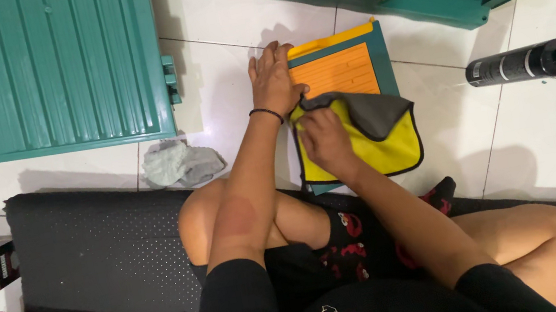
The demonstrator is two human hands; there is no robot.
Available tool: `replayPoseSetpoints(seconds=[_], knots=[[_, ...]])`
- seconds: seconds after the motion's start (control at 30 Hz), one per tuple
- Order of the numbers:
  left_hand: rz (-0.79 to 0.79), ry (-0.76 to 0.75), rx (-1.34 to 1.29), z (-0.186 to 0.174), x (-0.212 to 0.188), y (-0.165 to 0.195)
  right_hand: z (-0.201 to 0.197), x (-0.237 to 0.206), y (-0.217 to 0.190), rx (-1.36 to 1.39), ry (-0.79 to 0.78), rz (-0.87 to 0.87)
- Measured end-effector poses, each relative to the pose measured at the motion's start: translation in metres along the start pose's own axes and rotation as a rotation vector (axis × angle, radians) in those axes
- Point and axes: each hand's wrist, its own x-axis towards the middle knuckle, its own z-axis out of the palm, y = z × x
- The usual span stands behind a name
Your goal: The person sits on the floor and takes apart a green plastic cabinet, separating the orange drawer fronts from the green panels by hand. They then wipe the orange drawer fronts with a yellow cloth and reattach the fronts to the cabinet panels.
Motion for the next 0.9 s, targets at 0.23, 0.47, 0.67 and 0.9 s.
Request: replayPoseSetpoints(seconds=[0.23, 0.47, 0.67, 0.9], knots=[[0.064, 0.002, -0.025, 0.002, 0.001, -0.005, -0.021, -0.004, 0.012, -0.051, -0.050, 0.095], [0.022, -0.014, -0.017, 0.003, 0.000, -0.003, -0.014, -0.014, 0.018, -0.175, -0.002, 0.012], [0.027, -0.031, -0.017, -0.002, 0.003, -0.005, -0.041, -0.028, 0.063, -0.226, 0.003, 0.107], [-0.022, -0.032, -0.022, 0.005, 0.003, -0.004, -0.042, -0.026, 0.052, -0.219, -0.010, 0.122]])
